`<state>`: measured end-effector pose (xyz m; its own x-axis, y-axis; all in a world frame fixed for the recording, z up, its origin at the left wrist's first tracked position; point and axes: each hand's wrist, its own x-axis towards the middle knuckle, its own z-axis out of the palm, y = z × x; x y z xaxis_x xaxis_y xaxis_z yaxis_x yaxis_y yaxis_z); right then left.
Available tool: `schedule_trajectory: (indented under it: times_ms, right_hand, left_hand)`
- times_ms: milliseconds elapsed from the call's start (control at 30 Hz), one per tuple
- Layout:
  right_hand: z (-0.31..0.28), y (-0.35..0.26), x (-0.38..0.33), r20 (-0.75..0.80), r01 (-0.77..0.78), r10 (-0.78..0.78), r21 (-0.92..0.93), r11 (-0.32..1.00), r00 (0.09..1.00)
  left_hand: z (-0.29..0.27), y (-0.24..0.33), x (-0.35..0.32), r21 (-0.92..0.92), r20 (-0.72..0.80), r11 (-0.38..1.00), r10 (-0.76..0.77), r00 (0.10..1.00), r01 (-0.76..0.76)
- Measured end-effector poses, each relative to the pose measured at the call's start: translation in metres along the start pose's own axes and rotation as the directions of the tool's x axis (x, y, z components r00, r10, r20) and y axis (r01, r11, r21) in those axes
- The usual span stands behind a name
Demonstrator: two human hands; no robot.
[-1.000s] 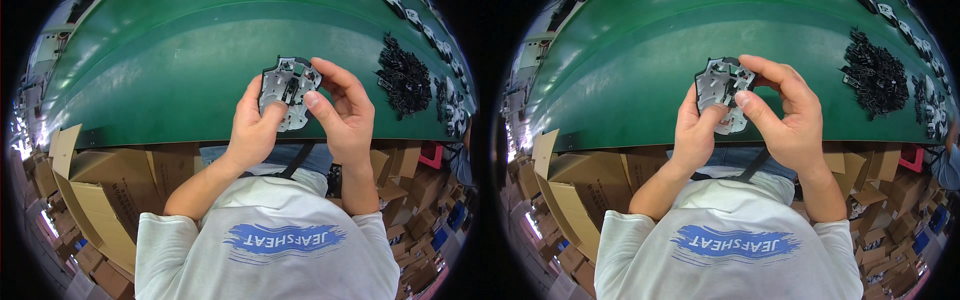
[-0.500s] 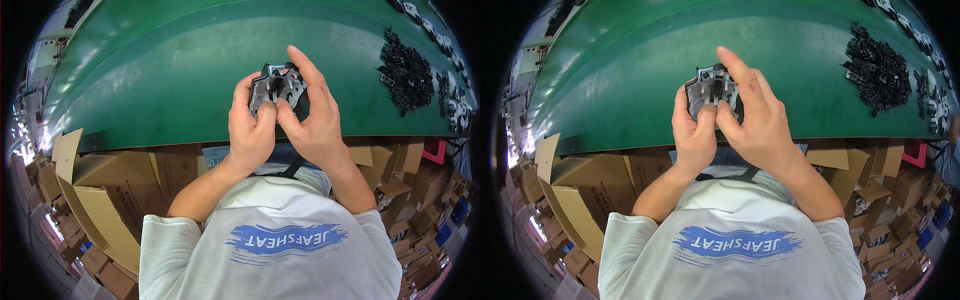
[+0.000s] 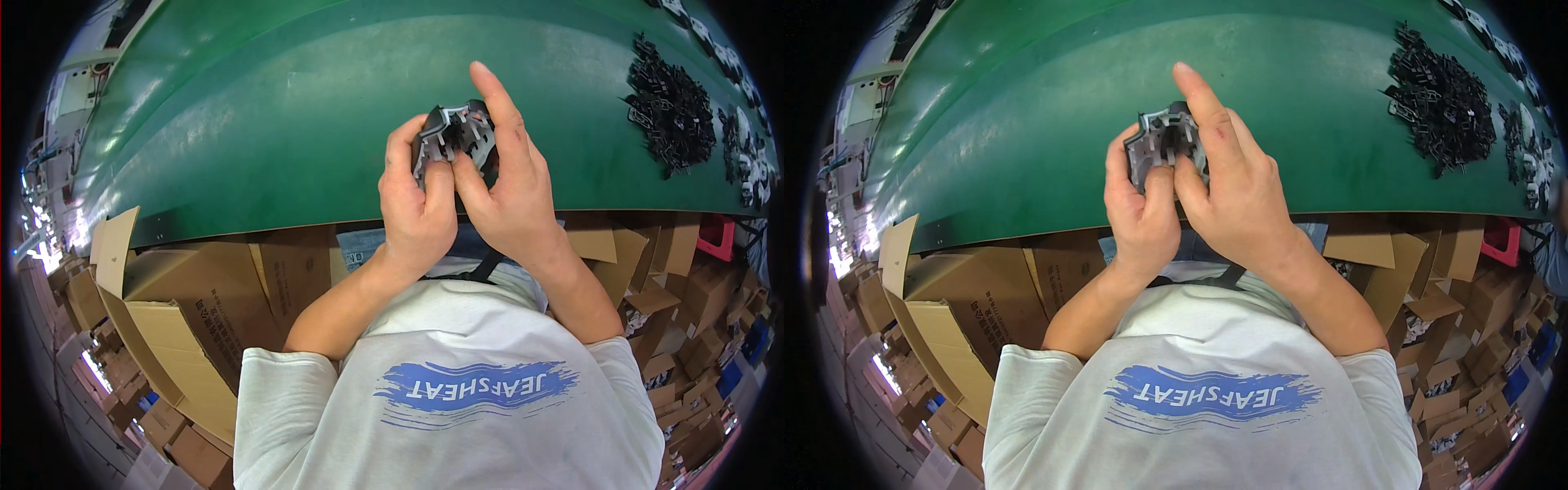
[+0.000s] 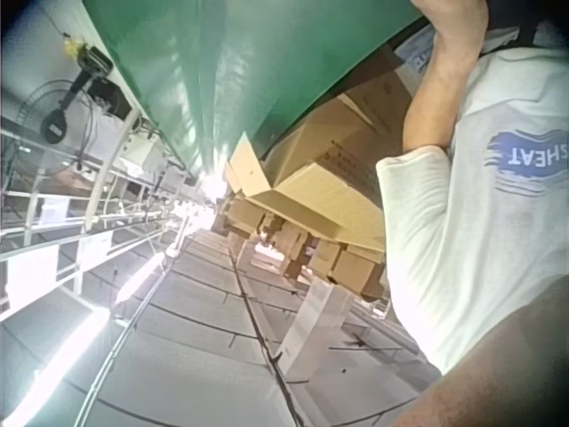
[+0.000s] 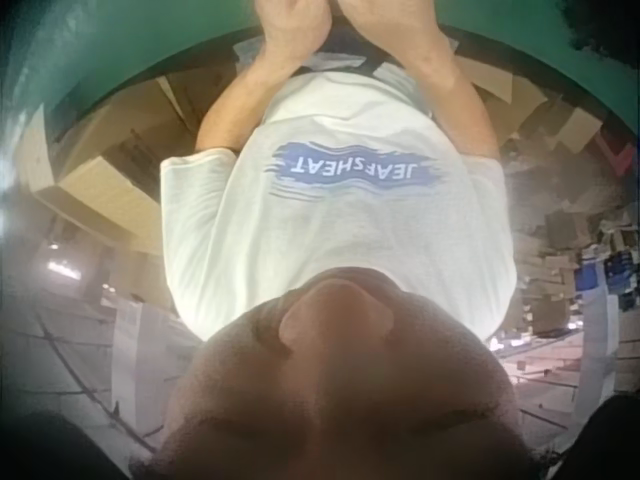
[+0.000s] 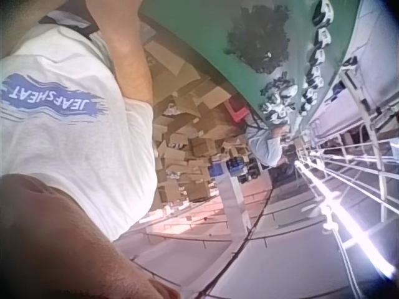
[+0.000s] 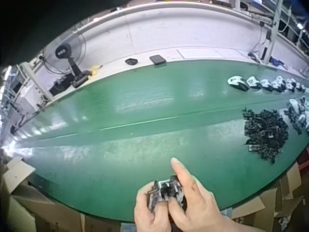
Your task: The person assembles a computer mouse by hand, inserting internal plastic and electronic components into a mouse shell.
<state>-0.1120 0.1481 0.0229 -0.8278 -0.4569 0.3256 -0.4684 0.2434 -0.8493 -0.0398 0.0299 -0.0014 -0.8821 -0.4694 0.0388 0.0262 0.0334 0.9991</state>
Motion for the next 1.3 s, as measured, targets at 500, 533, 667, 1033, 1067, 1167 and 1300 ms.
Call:
schedule_trajectory:
  times_ms: [500,533,667,1033,1067,1167,1300]
  right_hand:
    - [-0.158,0.037,0.018,-0.237,-0.378,0.295,-0.615,0.692,0.926]
    - [-0.173,0.045,0.013,-0.295,-0.409,0.285,-0.673,0.616,0.912]
    - [-0.184,0.069,0.016,-0.250,-0.322,0.207,-0.803,0.502,0.946]
    - [-0.180,0.079,0.020,-0.323,-0.360,0.203,-0.562,0.744,0.924]
    - [-0.181,0.082,0.018,-0.340,-0.376,0.212,-0.545,0.749,0.916]
    - [-0.175,0.066,0.022,-0.324,-0.397,0.237,-0.641,0.657,0.916]
    - [-0.170,0.079,0.021,-0.214,-0.238,0.137,-0.571,0.785,0.967]
  left_hand:
    - [-0.235,0.150,-0.025,0.139,-0.540,0.974,0.227,0.810,-0.180]
    - [-0.334,0.153,-0.046,0.097,-0.654,0.977,0.207,0.727,-0.191]
    - [-0.404,0.180,-0.077,0.506,-0.861,0.780,0.436,0.262,0.368]
    - [-0.677,0.214,-0.123,0.538,-0.799,0.503,0.048,0.599,0.677]
    - [-0.672,0.228,-0.107,0.671,-0.732,0.335,0.155,0.663,0.662]
    - [-0.568,0.196,-0.006,0.935,-0.354,0.177,0.393,0.849,0.308]
    - [-0.268,0.196,0.148,0.937,-0.008,0.310,0.479,0.878,-0.160]
